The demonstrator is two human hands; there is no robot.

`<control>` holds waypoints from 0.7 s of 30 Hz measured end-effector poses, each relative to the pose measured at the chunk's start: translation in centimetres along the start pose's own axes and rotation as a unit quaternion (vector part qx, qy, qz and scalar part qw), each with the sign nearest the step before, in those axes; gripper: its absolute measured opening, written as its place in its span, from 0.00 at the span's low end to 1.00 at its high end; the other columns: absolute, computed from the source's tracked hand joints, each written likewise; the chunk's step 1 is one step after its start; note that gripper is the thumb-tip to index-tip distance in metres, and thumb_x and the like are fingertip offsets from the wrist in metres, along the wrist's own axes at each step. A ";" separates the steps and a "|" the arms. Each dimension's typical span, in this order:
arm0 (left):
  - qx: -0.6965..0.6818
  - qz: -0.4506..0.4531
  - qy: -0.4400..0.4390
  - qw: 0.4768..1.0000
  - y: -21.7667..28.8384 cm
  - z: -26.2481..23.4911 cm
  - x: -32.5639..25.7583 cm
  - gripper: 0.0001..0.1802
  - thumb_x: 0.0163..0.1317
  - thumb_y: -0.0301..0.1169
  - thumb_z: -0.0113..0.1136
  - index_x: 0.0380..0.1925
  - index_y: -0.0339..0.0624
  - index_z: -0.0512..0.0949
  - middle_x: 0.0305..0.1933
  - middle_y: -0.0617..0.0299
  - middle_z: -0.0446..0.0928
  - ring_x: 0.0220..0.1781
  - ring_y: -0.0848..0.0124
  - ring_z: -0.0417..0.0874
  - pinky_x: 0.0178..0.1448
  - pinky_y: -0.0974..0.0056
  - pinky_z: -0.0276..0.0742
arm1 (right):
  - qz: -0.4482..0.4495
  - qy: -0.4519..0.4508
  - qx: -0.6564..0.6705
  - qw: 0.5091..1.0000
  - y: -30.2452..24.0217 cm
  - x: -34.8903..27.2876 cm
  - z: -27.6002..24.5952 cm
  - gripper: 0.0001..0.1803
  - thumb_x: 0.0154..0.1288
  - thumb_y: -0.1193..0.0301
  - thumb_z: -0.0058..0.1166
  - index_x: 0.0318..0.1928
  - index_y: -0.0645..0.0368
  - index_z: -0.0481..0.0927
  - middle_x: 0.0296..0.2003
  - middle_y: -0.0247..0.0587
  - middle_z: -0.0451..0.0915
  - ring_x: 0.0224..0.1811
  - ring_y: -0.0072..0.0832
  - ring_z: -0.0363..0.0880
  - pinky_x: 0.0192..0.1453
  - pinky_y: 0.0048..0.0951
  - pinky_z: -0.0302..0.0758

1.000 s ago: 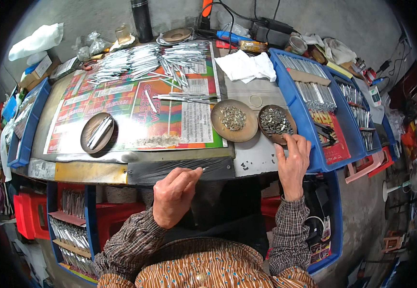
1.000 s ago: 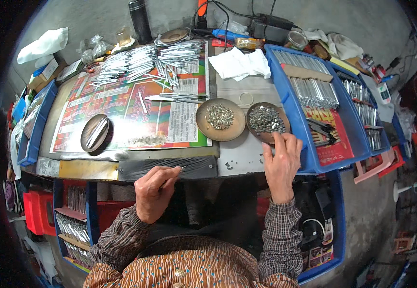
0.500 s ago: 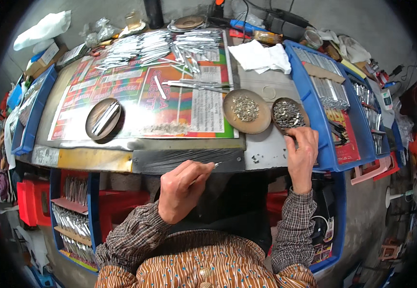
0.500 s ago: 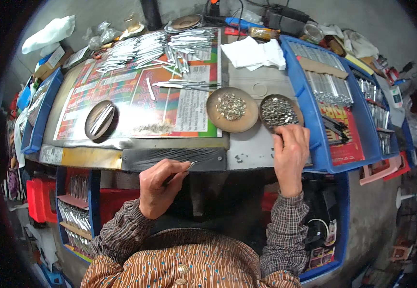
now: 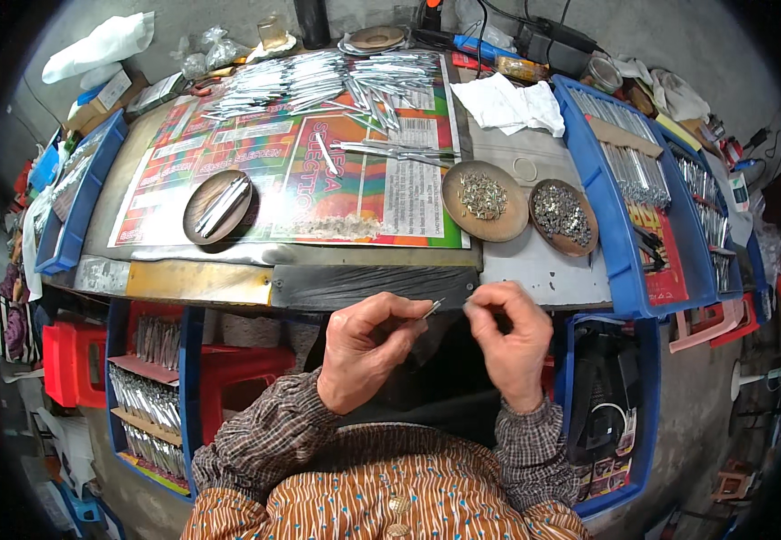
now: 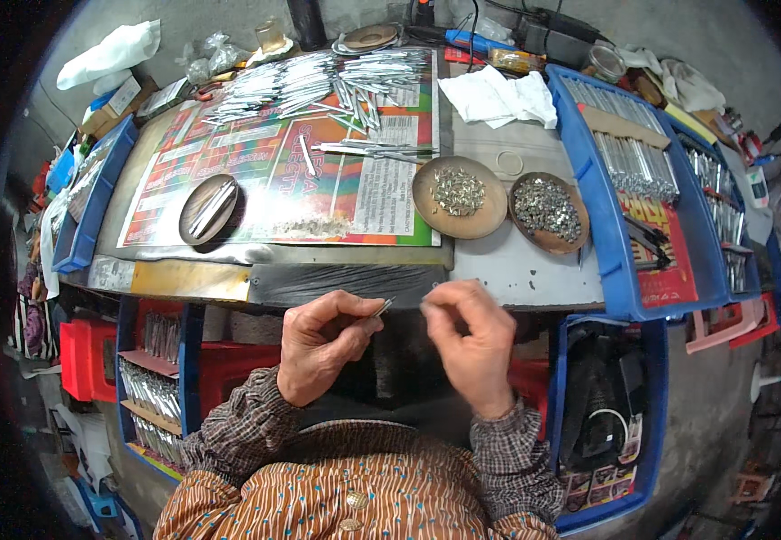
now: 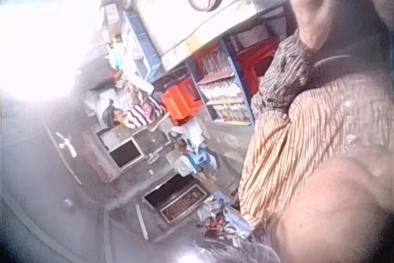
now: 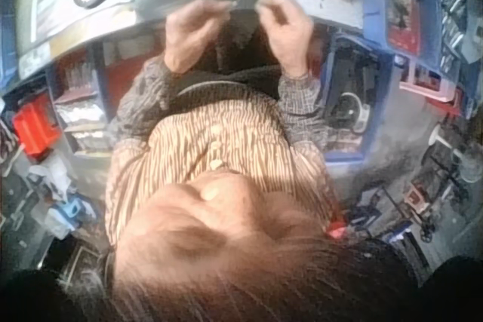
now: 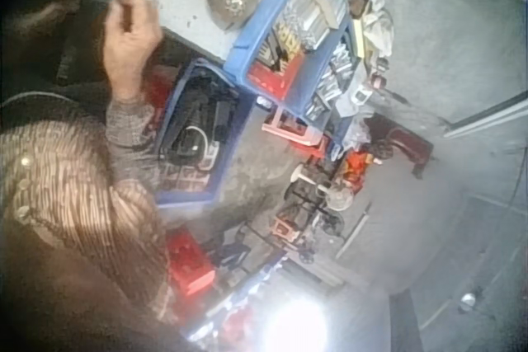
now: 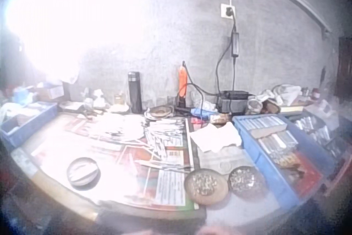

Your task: The person assembles small metal pins into plastic housings by hand at a workbench.

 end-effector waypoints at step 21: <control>-0.154 -0.053 -0.018 0.987 0.2 0.0 -1.3 0.11 0.61 0.16 0.57 0.44 0.33 0.79 0.32 0.64 0.81 0.25 0.87 0.72 0.27 0.79 0.68 | 0.131 -0.040 0.269 0.953 -1.8 -2.0 2.7 0.06 0.60 0.83 0.59 0.38 0.65 0.77 0.34 0.33 0.79 0.36 0.18 0.79 0.41 0.19 0.77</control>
Point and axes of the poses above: each hand's wrist, its own x-axis towards the middle knuckle, its own z-axis out of the palm, y = z × x, the point moved 2 cm from there along x, towards the middle knuckle
